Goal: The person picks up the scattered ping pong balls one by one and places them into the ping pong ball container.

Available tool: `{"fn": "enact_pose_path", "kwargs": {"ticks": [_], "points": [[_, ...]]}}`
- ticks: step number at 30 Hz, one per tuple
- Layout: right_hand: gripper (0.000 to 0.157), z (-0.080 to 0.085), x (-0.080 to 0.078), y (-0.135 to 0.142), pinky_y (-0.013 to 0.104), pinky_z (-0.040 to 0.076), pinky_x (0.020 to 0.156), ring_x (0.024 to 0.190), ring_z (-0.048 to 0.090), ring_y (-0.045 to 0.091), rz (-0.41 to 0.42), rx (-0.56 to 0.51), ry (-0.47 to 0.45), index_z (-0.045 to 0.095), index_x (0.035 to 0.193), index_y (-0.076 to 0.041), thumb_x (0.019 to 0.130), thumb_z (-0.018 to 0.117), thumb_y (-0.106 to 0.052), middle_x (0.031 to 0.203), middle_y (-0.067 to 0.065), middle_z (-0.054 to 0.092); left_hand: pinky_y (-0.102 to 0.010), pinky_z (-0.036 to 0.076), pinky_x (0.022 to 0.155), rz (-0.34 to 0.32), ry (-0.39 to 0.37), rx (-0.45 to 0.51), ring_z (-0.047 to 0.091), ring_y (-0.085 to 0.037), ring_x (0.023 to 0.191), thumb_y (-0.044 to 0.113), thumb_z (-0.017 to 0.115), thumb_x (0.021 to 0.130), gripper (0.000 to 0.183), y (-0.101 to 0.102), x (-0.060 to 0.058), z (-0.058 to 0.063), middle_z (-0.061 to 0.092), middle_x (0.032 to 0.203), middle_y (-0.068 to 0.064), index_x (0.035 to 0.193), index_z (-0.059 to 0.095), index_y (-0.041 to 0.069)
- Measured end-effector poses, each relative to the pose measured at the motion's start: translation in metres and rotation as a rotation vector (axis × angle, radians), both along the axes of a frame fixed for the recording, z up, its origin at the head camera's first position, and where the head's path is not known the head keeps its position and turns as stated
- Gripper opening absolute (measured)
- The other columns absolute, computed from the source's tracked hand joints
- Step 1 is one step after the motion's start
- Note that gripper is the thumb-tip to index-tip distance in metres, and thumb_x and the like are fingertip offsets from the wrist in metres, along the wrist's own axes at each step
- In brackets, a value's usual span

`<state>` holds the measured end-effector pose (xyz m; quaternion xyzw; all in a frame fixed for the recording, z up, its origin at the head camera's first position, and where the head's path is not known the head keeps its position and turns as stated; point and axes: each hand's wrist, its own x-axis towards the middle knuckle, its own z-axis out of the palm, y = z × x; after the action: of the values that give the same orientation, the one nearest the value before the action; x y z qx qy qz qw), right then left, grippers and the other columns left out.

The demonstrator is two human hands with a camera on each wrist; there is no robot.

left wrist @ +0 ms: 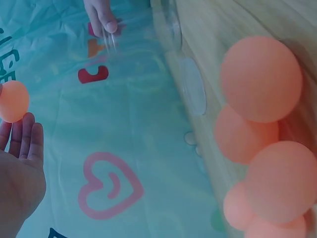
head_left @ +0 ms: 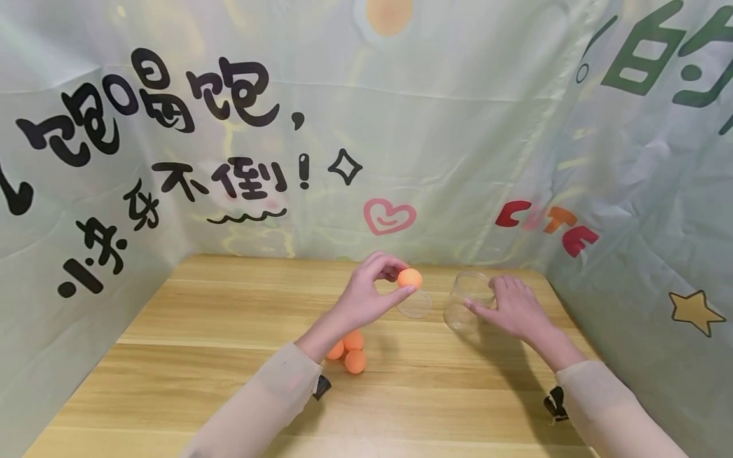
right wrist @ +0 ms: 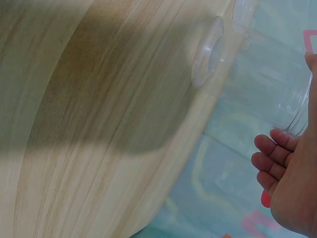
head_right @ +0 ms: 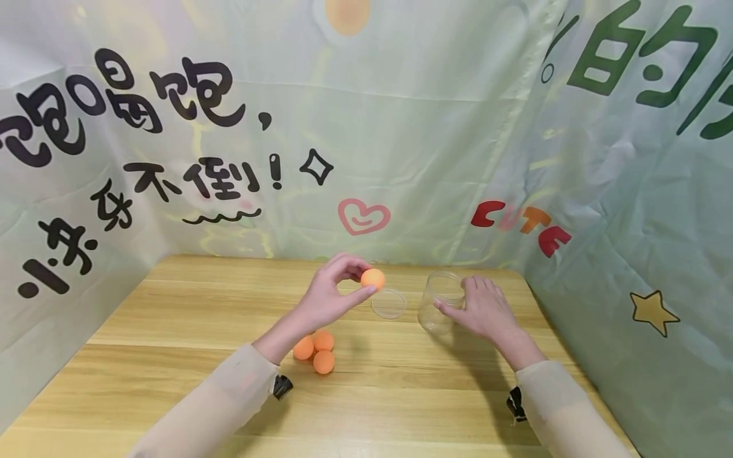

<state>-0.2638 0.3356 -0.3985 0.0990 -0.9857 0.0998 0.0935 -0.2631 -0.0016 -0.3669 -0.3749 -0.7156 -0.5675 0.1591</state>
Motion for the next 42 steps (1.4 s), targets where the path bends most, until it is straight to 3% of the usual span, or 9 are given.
{"fn": "enact_pose_path", "kwargs": {"ticks": [21, 29, 42], "points": [[0.089, -0.003, 0.000, 0.003, 0.069, 0.039, 0.100, 0.118, 0.051, 0.049, -0.019, -0.017, -0.014, 0.054, 0.128, 0.012, 0.095, 0.058, -0.071, 0.125, 0.031, 0.057, -0.022, 0.055, 0.091, -0.026, -0.052, -0.137, 0.062, -0.010, 0.097, 0.022, 0.083, 0.091, 0.033, 0.050, -0.023, 0.003, 0.062, 0.115, -0.001, 0.117, 0.068, 0.009], [0.088, -0.003, -0.001, 0.003, 0.067, 0.041, 0.096, 0.114, 0.053, 0.047, -0.019, -0.009, -0.006, 0.054, 0.127, 0.012, 0.095, 0.058, -0.070, 0.121, 0.029, 0.058, -0.021, 0.054, 0.089, -0.015, -0.089, -0.183, 0.066, -0.022, 0.101, 0.026, 0.083, 0.092, 0.033, 0.069, -0.032, 0.002, 0.061, 0.110, 0.003, 0.116, 0.068, 0.011], [0.092, 0.000, -0.001, 0.001, 0.068, 0.040, 0.100, 0.119, 0.051, 0.049, -0.018, -0.015, -0.023, 0.052, 0.130, 0.013, 0.096, 0.055, -0.072, 0.126, 0.032, 0.056, -0.019, 0.053, 0.089, -0.013, -0.115, -0.266, 0.063, -0.017, 0.101, 0.027, 0.080, 0.094, 0.033, 0.089, -0.047, 0.001, 0.058, 0.112, 0.003, 0.119, 0.066, 0.011]]}}
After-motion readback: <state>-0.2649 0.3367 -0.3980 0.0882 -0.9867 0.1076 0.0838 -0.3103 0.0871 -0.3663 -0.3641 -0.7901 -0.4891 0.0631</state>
